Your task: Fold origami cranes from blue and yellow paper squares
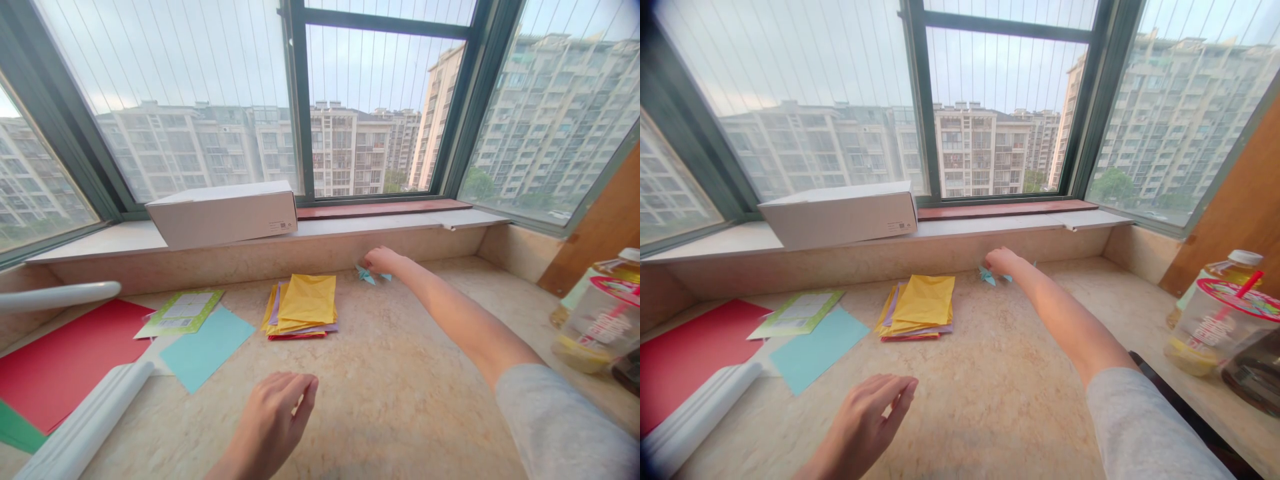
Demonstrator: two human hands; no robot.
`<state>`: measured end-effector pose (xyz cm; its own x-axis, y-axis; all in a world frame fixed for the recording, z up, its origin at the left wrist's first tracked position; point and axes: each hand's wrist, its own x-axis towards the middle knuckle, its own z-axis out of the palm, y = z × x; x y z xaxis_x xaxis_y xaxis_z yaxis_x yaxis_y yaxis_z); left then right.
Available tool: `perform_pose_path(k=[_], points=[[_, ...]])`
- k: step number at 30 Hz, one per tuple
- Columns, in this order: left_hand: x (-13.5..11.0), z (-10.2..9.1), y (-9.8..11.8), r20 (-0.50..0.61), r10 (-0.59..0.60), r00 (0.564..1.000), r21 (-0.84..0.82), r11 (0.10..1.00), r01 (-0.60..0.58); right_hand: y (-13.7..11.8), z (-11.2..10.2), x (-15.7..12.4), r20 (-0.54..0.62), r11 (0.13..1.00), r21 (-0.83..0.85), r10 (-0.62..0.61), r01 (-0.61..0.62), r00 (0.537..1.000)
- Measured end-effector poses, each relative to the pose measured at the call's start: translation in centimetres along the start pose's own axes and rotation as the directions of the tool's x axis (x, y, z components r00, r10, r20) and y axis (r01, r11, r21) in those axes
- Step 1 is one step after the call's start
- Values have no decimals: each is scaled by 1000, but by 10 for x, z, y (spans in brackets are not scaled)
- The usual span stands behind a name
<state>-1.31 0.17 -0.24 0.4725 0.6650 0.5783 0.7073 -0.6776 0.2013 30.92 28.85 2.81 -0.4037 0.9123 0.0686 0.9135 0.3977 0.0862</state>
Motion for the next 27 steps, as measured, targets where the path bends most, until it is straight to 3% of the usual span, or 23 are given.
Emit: perform_pose_path(k=[16, 27], points=[[0, 0, 0, -9, 14, 1000, 12, 1000, -13, -3, -7, -6, 166, 994, -87, -44, 59, 985], [-2, 0, 0, -11, 16, 1000, 12, 1000, -16, -8, -4, 1, 170, 992, -115, -33, 53, 985]])
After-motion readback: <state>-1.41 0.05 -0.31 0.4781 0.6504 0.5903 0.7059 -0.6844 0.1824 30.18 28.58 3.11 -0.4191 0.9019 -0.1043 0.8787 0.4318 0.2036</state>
